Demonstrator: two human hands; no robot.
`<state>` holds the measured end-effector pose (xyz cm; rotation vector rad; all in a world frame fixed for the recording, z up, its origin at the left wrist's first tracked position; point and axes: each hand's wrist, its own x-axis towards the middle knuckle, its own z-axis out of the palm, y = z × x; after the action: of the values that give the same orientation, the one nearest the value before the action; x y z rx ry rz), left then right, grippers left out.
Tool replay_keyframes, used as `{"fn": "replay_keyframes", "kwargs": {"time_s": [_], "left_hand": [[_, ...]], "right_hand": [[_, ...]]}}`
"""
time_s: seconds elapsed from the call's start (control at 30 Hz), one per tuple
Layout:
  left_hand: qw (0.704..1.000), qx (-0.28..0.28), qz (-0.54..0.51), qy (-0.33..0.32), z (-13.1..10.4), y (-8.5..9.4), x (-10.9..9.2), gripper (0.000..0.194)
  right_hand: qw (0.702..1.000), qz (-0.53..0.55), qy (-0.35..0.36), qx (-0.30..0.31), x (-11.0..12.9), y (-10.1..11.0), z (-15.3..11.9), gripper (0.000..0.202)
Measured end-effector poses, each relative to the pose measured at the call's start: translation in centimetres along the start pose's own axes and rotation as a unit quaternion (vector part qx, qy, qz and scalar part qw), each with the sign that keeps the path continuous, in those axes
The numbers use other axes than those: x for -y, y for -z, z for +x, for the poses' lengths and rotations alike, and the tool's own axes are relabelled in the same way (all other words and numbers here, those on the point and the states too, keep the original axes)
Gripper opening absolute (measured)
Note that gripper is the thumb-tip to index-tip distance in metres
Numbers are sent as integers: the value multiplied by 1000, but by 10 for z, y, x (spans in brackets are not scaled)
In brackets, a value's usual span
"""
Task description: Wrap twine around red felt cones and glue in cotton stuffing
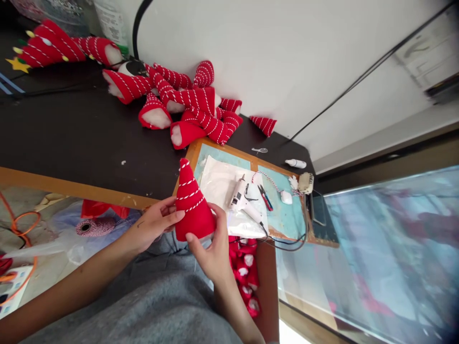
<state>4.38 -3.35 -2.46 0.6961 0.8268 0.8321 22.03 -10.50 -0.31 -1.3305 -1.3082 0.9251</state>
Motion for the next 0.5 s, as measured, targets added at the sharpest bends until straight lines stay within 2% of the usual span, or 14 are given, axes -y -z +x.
{"fn": "replay_keyframes", "kwargs": {"time_s": [0.03, 0.1, 0.2, 0.27, 0.3, 0.33, 0.4, 0.5], "left_hand": [[1000, 7, -5, 2, 0, 0, 0, 62], [999, 33, -13, 3, 0, 1, 1, 63], [996, 83, -15, -5, 0, 2, 1, 63], [995, 96, -9, -11, 0, 1, 1, 62], [996, 93, -5, -13, -1, 1, 1, 62], [996, 83, 1, -13, 0, 1, 1, 63], [999, 52, 11, -6, 0, 1, 2, 66], [1000, 5, 19, -3, 1, 0, 1, 69]], "right_hand": [[1000, 7, -15, -5, 0, 0, 1, 66], [994, 91, -64, -6, -2, 0, 5, 51], [948, 280, -146, 24, -11, -4, 11, 41], [919, 348, -181, 39, -17, -7, 13, 40], [914, 355, -191, 37, -19, -9, 12, 39], [918, 345, -194, 31, -21, -10, 12, 39], [943, 286, -173, -6, -19, -10, 9, 41], [978, 191, -83, -35, -10, -5, 4, 52]]}}
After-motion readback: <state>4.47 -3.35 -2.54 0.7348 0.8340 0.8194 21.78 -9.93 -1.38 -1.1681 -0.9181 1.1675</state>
